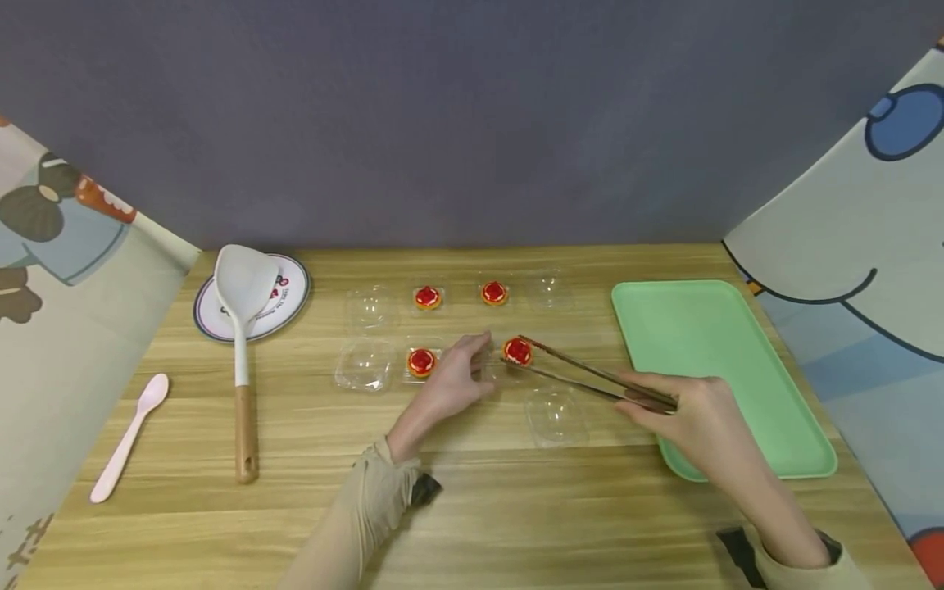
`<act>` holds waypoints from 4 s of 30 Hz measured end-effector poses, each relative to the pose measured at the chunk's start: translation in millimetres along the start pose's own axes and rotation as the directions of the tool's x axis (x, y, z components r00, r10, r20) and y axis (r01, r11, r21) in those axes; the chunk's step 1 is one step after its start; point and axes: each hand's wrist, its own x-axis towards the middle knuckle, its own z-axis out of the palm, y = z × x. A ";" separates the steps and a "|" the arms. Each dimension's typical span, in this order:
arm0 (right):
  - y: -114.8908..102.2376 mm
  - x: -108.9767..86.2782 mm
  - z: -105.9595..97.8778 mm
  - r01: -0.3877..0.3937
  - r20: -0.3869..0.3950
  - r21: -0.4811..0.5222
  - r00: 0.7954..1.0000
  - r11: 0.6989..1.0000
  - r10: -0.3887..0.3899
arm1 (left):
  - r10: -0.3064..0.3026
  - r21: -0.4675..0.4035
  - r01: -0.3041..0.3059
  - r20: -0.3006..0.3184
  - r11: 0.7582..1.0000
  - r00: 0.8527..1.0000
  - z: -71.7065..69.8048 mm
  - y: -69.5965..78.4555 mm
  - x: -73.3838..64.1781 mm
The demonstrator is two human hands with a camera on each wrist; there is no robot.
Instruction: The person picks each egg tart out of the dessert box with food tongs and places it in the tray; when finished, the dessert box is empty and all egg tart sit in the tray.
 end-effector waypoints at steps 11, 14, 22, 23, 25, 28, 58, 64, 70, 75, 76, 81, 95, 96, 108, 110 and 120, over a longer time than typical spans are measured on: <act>2.2 -12.6 -8.2 -0.068 -0.027 -0.007 0.997 0.998 0.067 | -0.007 0.012 0.007 0.000 1.000 1.000 0.2 -1.3 0.1; 2.9 -16.9 -12.0 -0.100 -0.032 0.008 0.994 0.995 0.100 | -0.012 0.016 0.012 0.002 1.000 1.000 0.0 -0.7 -0.3; 4.8 -27.4 -20.4 -0.169 -0.062 0.031 0.983 0.985 0.171 | -0.008 0.026 0.008 -0.004 1.000 1.000 0.3 -0.2 0.2; 5.4 -28.8 -21.4 -0.182 -0.064 0.036 0.981 0.983 0.184 | -0.010 0.027 0.010 -0.003 1.000 1.000 0.4 -0.2 0.4; 6.8 -31.2 -23.7 -0.210 -0.064 0.043 0.975 0.977 0.213 | -0.011 0.024 0.011 -0.003 1.000 1.000 0.5 -0.3 0.5; 10.0 -35.2 -27.7 -0.282 -0.050 0.058 0.957 0.958 0.285 | -0.004 0.018 0.004 -0.005 1.000 1.000 0.6 -0.5 0.8; 57.2 -85.4 -57.4 -0.460 -0.173 -0.228 0.886 0.858 0.430 | 0.003 0.013 -0.003 0.002 1.000 1.000 0.2 -0.1 -0.1; 60.7 -90.0 -58.5 -0.480 -0.162 -0.260 0.877 0.838 0.452 | 0.002 0.009 -0.002 0.003 1.000 1.000 0.8 -0.3 0.0; 62.5 -91.3 -61.2 -0.544 -0.140 -0.258 0.839 0.799 0.526 | -0.001 -0.001 0.001 0.006 1.000 1.000 1.0 -0.8 -0.1; 60.0 -91.9 -61.7 -0.610 -0.128 -0.242 0.791 0.755 0.598 | -0.002 0.003 0.002 0.011 1.000 1.000 1.1 0.0 -0.9; 59.2 -92.2 -61.7 -0.617 -0.131 -0.239 0.785 0.750 0.605 | -0.004 0.004 0.004 0.011 1.000 1.000 1.0 0.3 -1.0; 55.5 -92.6 -63.7 -0.637 -0.144 -0.220 0.770 0.739 0.621 | -0.004 0.012 0.004 0.006 1.000 1.000 1.1 0.3 -0.9; 44.3 -90.4 -59.6 -0.645 -0.252 -0.117 0.755 0.755 0.605 | -0.022 -0.005 0.022 -0.004 1.000 1.000 0.5 1.2 -3.4; 43.1 -89.4 -58.5 -0.638 -0.259 -0.107 0.758 0.762 0.598 | -0.021 0.007 0.021 -0.010 1.000 1.000 0.4 1.6 -3.6; 29.0 -71.0 -46.5 -0.631 -0.177 -0.010 0.764 0.775 0.620 | 0.012 0.004 -0.012 -0.049 1.000 0.999 -5.1 14.7 -6.9; 26.4 -66.9 -44.0 -0.618 -0.153 0.024 0.775 0.786 0.614 | 0.021 -0.047 -0.024 -0.061 0.999 0.998 -10.1 18.1 -8.9; 7.6 -36.0 -24.8 -0.385 -0.082 0.168 0.912 0.908 0.402 | 0.007 -0.163 -0.040 -0.195 0.986 0.981 -47.8 8.7 -23.0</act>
